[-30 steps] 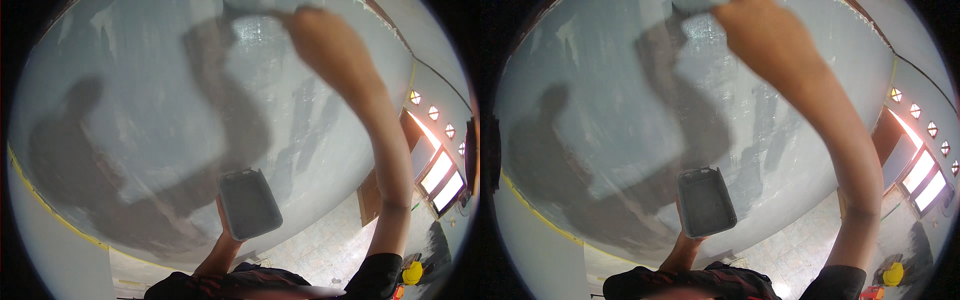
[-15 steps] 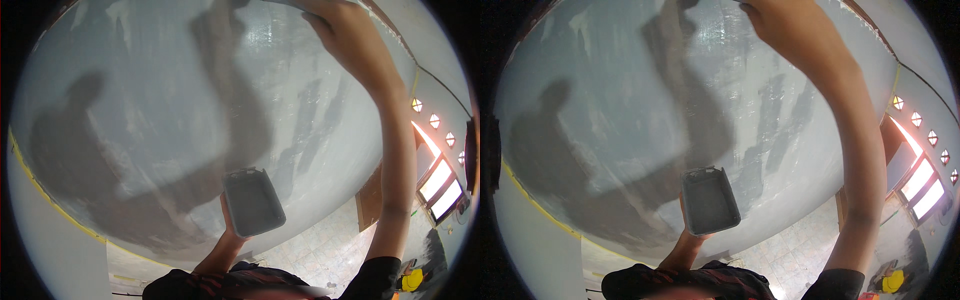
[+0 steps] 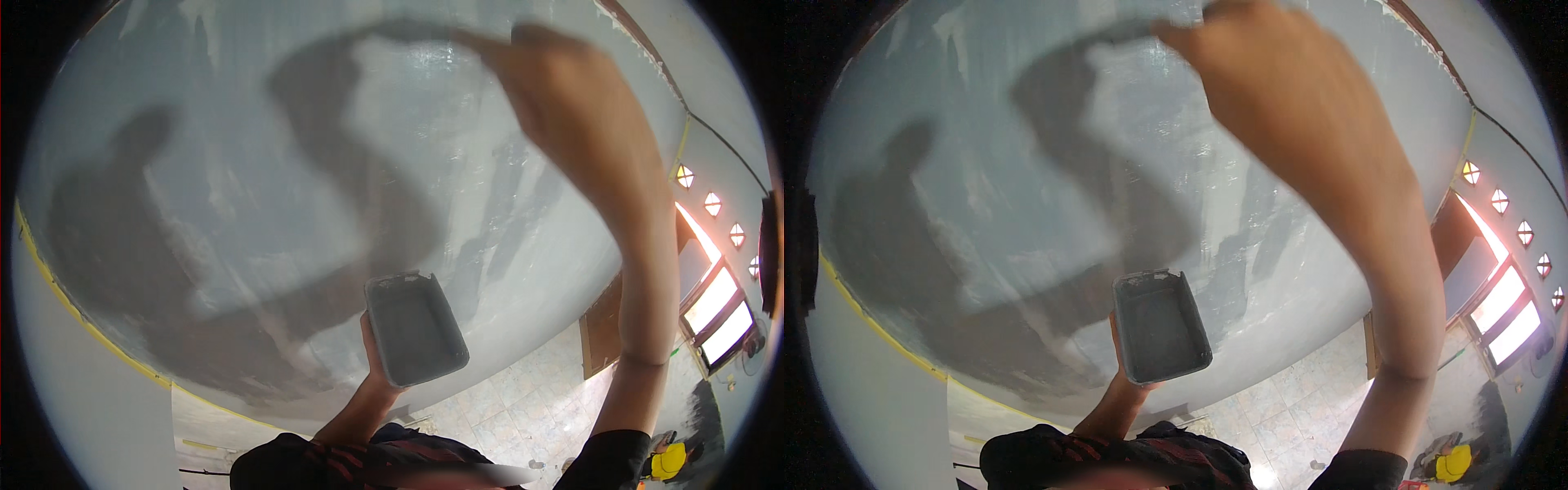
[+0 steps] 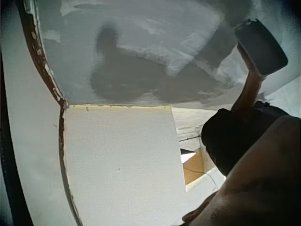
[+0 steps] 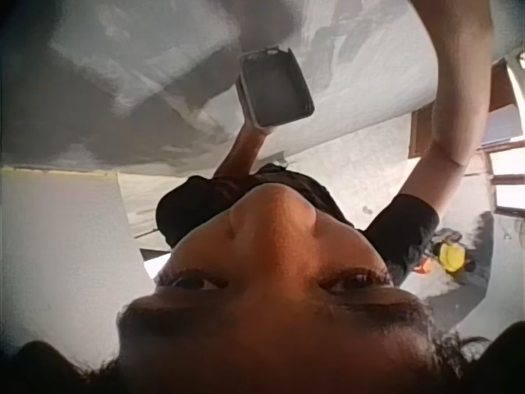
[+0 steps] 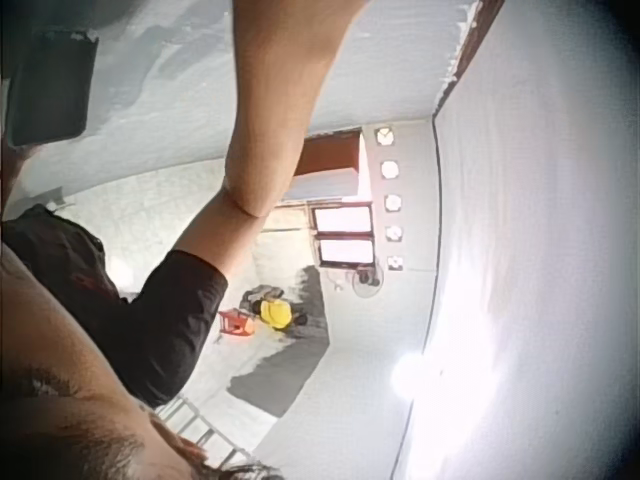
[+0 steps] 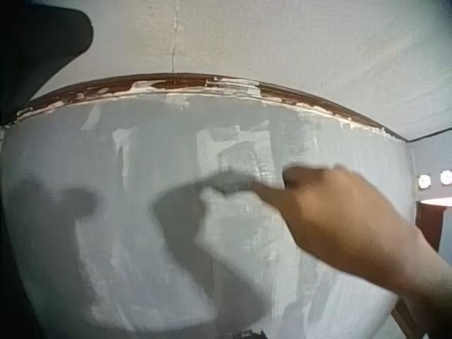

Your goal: The person applies wall putty from a mud pan onto a wall using a putty knife.

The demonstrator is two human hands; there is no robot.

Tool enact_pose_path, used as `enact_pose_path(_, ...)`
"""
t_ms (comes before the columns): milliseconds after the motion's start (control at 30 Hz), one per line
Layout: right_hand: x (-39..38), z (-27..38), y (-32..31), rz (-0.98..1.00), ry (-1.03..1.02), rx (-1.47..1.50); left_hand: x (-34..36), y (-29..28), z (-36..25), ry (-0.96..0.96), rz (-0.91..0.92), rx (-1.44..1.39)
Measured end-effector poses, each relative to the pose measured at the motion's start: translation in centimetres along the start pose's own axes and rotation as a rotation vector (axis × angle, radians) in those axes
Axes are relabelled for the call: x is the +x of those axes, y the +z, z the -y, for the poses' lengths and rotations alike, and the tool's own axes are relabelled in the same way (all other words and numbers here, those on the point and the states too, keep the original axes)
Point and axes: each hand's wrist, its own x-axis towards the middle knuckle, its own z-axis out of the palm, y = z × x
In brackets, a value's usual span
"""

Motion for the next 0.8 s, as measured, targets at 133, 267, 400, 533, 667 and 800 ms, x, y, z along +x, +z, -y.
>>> enact_pose_path(133, 0.8, 0.0, 4.2, 0.007, 0.083, -0.046, 0.0, -0.7, 0.5, 0.064, -0.087, 0.235)
enact_pose_path(267, -4.6, 5.4, 6.0, 0.347, 0.040, -0.103, 0.5, 2.0, -0.7, 0.052, -0.082, -0.087)
enact_pose_path(400, -6.9, 3.5, 2.8, 0.434, 0.047, 0.093, 0.2, 1.8, -1.2, 0.013, -0.167, -0.190)
enact_pose_path(533, -3.7, -2.2, 0.3, 0.225, 0.089, 0.001, 0.8, 1.5, -0.1, 0.004, -0.153, -0.179)
enact_pose_path(667, -0.3, -4.4, 3.1, -0.089, 0.093, -0.021, 1.3, 1.1, 0.2, 0.000, -0.061, -0.184)
enact_pose_path(800, -2.4, -0.5, 5.2, 0.263, 0.052, -0.118, 2.2, 0.0, 0.1, -0.002, -0.070, -0.209)
